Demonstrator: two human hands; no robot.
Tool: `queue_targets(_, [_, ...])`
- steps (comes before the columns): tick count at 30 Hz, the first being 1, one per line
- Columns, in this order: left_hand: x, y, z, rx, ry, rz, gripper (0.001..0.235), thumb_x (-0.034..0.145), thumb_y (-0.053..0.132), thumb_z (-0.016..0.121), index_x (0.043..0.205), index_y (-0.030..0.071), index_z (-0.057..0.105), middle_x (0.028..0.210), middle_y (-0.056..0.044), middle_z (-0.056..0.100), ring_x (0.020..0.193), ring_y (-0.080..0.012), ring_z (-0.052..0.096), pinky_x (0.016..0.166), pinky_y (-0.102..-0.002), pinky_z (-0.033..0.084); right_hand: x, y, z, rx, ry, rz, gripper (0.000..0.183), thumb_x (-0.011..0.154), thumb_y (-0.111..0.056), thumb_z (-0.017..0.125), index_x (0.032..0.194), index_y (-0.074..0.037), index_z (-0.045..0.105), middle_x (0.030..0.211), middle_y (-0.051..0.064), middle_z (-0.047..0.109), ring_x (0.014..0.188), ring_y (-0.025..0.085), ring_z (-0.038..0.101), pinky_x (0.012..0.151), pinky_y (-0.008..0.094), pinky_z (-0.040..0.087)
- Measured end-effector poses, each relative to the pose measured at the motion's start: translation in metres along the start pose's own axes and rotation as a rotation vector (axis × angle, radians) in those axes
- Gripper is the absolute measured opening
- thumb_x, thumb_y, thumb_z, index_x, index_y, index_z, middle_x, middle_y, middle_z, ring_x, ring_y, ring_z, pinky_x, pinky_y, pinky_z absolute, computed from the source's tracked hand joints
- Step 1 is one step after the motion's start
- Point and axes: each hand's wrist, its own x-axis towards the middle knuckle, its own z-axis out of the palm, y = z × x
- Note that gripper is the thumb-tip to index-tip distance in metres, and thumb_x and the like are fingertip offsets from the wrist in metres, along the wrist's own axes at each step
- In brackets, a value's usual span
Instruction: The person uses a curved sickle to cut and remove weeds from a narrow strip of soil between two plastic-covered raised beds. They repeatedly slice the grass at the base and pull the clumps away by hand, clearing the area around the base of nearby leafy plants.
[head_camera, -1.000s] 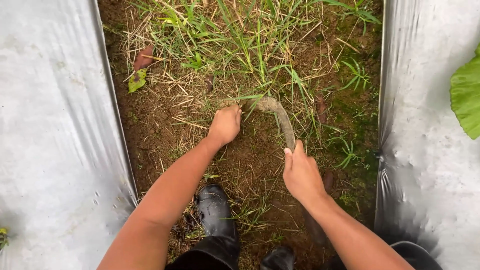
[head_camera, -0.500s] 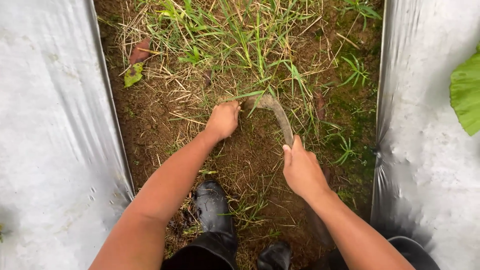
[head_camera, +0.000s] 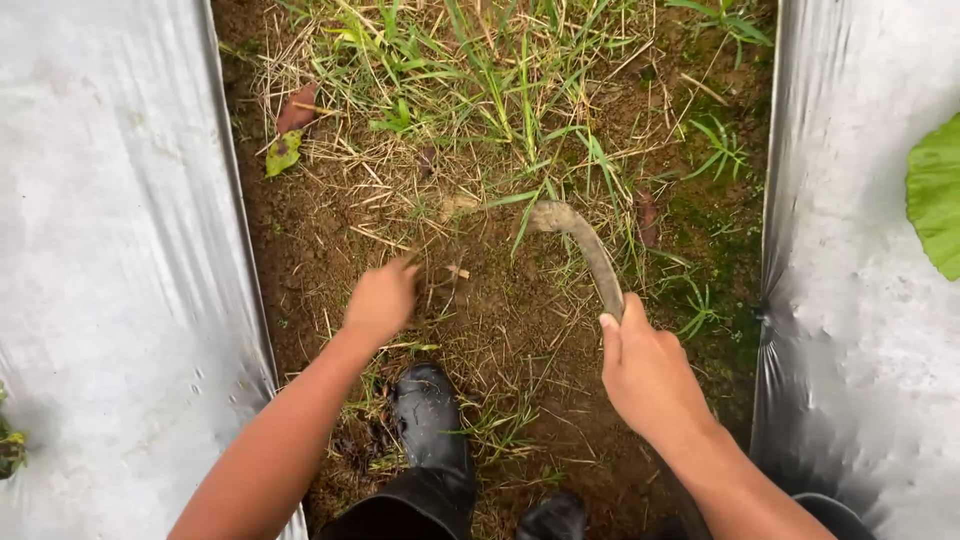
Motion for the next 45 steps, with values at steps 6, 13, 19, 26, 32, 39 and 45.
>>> queue_targets(6, [0.000,-0.148,0.081,0.360,0.015,-0.197,0.037,0.102,0.031,0.058,0.108,-0.004,0.069,0.118,-0.028,0.063,0.095,-0.0414,0.073,0.077,-0.050,0.065,0.004,0.002,0.007,-0.018,0.016,-0.041,0.046,0.109,-0.020,0.035,0.144,0.009,0.045,0.068,0.022,0.069,0.042,0.020,0.062,0.038,0.029,0.049])
queue_targets(13, [0.004,0.017,0.014,0.693,0.111,0.027,0.042,0.106,0.041,0.052,0.106,0.006,0.074,0.100,-0.016,0.066,0.091,-0.0270,0.071,0.080,-0.039,0.063,0.003,0.000,0.003,0.009,0.070,0.011,0.044,0.110,-0.020,0.038,0.145,0.007,0.046,0.067,0.022,0.067,0.042,0.023,0.061,0.037,0.030,0.049])
queue_targets(19, [0.071,0.071,0.069,0.396,0.226,0.415,0.045,0.104,0.045,0.051,0.110,0.003,0.065,0.098,-0.015,0.067,0.093,-0.0300,0.071,0.071,-0.044,0.062,0.008,0.000,-0.003,0.011,0.108,-0.033,0.042,0.110,-0.018,0.035,0.141,0.009,0.048,0.063,0.018,0.066,0.041,0.020,0.059,0.039,0.030,0.048])
queue_targets(26, [0.118,0.058,0.105,0.226,0.249,0.500,0.019,0.103,0.017,0.048,0.099,0.004,0.061,0.090,-0.014,0.066,0.081,-0.0304,0.072,0.064,-0.045,0.063,0.022,-0.003,0.009,0.079,0.066,-0.032,0.041,0.110,-0.018,0.034,0.138,0.008,0.049,0.062,0.017,0.065,0.040,0.018,0.057,0.037,0.029,0.046])
queue_targets(32, [0.130,0.038,0.111,0.094,0.291,0.597,0.018,0.102,0.016,0.047,0.091,0.009,0.059,0.079,-0.007,0.060,0.076,-0.0255,0.069,0.064,-0.036,0.060,0.032,0.000,0.026,0.044,0.042,-0.022,0.046,0.110,-0.023,0.033,0.143,0.008,0.045,0.074,0.022,0.069,0.050,0.025,0.068,0.044,0.036,0.051])
queue_targets(39, [0.142,0.032,0.121,0.101,0.234,0.590,0.023,0.105,0.019,0.043,0.091,0.013,0.061,0.079,-0.002,0.059,0.075,-0.0192,0.065,0.067,-0.032,0.059,0.026,-0.019,0.025,-0.035,-0.031,-0.011,0.048,0.110,-0.020,0.031,0.149,0.006,0.039,0.082,0.024,0.071,0.053,0.021,0.069,0.047,0.033,0.056])
queue_targets(45, [0.137,0.025,0.131,0.112,0.378,0.718,0.021,0.101,0.013,0.043,0.089,0.008,0.060,0.075,-0.005,0.054,0.073,-0.0256,0.063,0.064,-0.036,0.057,0.029,-0.016,0.027,-0.077,-0.029,-0.042,0.047,0.109,-0.020,0.030,0.147,0.005,0.042,0.084,0.026,0.073,0.060,0.028,0.075,0.049,0.036,0.058])
